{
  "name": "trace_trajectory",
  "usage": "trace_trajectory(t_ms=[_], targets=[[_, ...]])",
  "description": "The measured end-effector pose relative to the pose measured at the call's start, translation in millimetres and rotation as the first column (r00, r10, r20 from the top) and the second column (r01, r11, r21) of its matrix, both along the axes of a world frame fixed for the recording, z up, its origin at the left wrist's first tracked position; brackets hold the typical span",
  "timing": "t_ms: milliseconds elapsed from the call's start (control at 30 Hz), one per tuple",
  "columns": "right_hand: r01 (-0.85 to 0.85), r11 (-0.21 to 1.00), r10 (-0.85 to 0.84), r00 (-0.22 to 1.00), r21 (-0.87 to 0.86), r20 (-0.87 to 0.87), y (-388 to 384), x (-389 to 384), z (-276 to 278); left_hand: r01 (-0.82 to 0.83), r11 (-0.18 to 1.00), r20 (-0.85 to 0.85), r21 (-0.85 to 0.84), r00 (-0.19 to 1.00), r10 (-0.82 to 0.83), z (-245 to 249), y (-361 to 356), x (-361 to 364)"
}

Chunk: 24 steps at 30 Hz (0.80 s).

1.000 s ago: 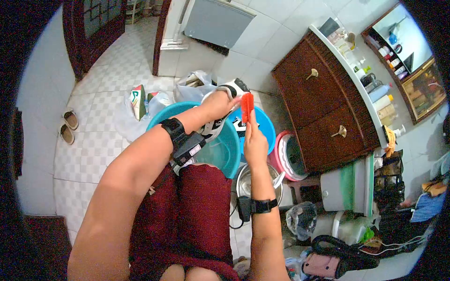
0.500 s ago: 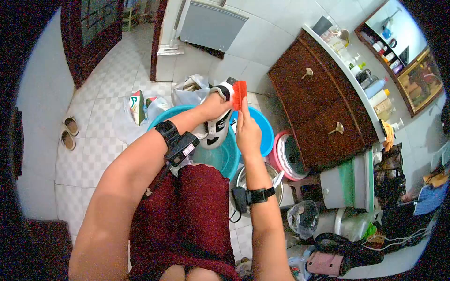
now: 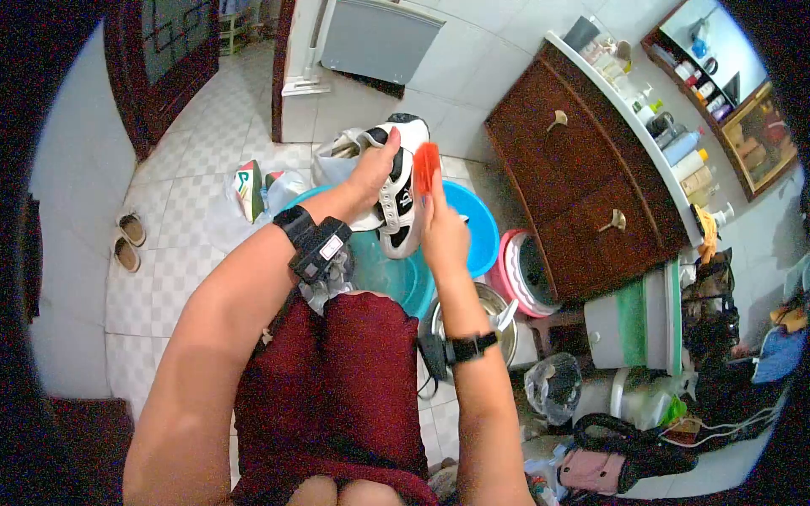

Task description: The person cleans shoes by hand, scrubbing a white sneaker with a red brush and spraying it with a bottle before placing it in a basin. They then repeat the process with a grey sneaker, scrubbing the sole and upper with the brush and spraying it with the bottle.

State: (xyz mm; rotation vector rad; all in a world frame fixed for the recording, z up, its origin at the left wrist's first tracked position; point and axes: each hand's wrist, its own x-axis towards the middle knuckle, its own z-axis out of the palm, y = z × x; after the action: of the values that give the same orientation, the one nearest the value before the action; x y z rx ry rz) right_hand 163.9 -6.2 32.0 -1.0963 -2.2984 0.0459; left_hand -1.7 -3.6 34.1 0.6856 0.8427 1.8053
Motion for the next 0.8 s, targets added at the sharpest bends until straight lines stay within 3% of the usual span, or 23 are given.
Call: trace_trajectory(t_ms=[200, 333, 433, 467, 567, 700, 800], targets=[[0.041, 0.984, -0.051, 0.997, 0.174, 0.052, 28, -38, 30, 0.039, 0.999, 0.028, 0.015, 0.999, -0.039, -4, 2, 3], [-0.017, 0.994, 0.013, 0.999, 0.104, 0.035, 4, -12, -9, -0.044, 0.998, 0.061, -0.055, 0.997, 0.047, 3, -4, -4], [0.022, 0.993, -0.034, 0.995, 0.120, 0.091, -2, -14, 6, 0.026, 0.999, -0.033, -0.021, 0.999, -0.027, 1, -4, -6], [-0.018, 0.974, 0.012, 0.999, 0.225, 0.030, 8, -19, 13, 0.029, 0.999, -0.063, 0.028, 0.998, -0.028, 6, -11, 1], [0.080, 0.983, -0.097, 0.990, 0.165, 0.099, 19, -42, 52, 0.044, 0.997, -0.102, -0.063, 0.993, -0.050, 1, -2, 13], [0.027, 0.993, -0.026, 1.000, 0.116, -0.016, 12, -32, 33, 0.088, 0.996, 0.093, 0.025, 0.992, -0.090, 7, -3, 3], [-0.038, 0.998, 0.037, 0.999, 0.043, 0.024, -13, -1, 0, 0.046, 0.999, 0.161, 0.010, 0.986, -0.047, 6, -2, -8]])
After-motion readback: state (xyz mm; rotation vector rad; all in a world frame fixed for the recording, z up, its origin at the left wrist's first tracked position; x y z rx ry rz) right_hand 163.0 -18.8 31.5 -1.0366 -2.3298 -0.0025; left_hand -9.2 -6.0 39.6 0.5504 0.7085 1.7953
